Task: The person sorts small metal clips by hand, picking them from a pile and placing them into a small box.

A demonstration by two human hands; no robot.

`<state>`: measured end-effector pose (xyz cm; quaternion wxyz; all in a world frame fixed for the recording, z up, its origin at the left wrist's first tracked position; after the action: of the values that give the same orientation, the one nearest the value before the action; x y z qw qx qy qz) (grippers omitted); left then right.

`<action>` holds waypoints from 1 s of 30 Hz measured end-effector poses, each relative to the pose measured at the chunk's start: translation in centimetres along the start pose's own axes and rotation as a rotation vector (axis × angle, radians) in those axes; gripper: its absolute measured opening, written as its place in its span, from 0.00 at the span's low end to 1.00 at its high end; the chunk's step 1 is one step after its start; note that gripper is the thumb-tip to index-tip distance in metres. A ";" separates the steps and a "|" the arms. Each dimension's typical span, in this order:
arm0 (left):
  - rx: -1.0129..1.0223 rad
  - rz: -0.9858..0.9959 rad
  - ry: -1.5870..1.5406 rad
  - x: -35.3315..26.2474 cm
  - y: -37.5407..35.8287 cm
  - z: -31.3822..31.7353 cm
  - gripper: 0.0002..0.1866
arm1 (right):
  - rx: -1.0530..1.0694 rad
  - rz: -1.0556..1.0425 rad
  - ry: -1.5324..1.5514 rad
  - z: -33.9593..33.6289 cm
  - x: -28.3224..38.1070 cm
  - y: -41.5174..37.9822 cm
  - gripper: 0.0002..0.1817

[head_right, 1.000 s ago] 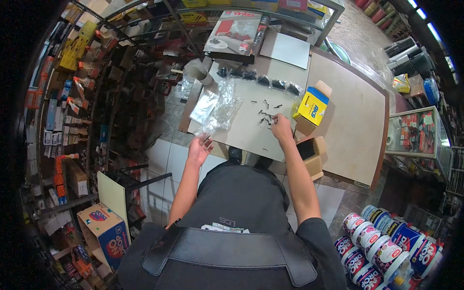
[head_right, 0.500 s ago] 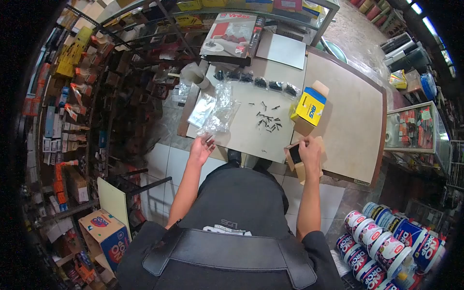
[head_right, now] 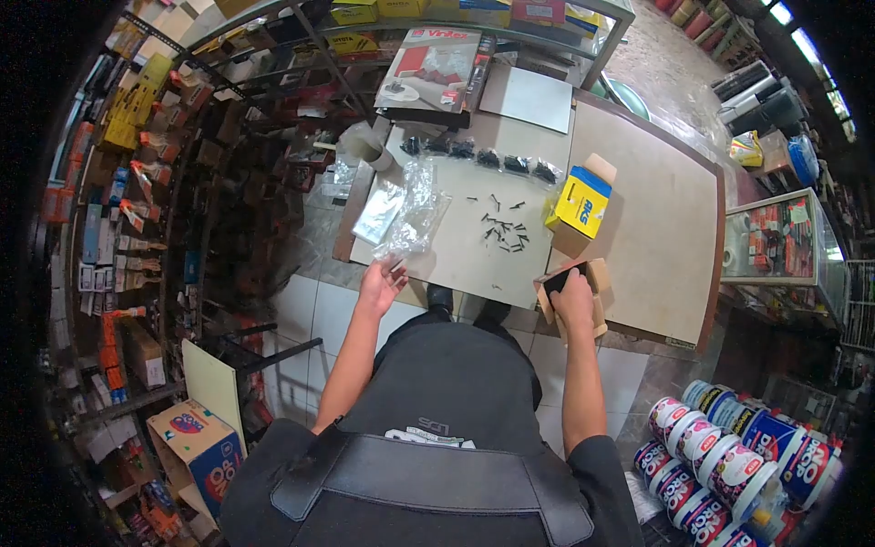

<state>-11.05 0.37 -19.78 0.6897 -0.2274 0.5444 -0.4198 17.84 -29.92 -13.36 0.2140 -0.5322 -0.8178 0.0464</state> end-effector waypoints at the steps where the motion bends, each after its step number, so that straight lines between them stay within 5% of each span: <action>1: -0.001 -0.002 -0.002 0.1 -0.2 0.0 0.17 | 0.013 -0.023 0.005 -0.1 0.1 0.0 0.27; 7: -0.033 -0.007 -0.022 0.6 0.0 -0.9 0.17 | -0.149 -0.151 0.040 1.0 -0.5 -0.6 0.27; 30: -0.062 0.000 -0.027 0.7 -1.7 -1.7 0.14 | -0.244 -0.115 0.108 2.0 -0.8 -0.7 0.17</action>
<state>-13.16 -0.94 -19.36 0.6895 -0.2544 0.5477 -0.3998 16.72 -30.61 -15.19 0.1937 -0.5084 -0.8337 -0.0944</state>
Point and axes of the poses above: each hand's wrist, its own y-axis towards the middle knuckle, its own z-axis out of the palm, x = y × z, the point moved 2 cm from there along y, towards the middle knuckle, and after that the axes turned 6 degrees about -x, right-handed, at the moved point
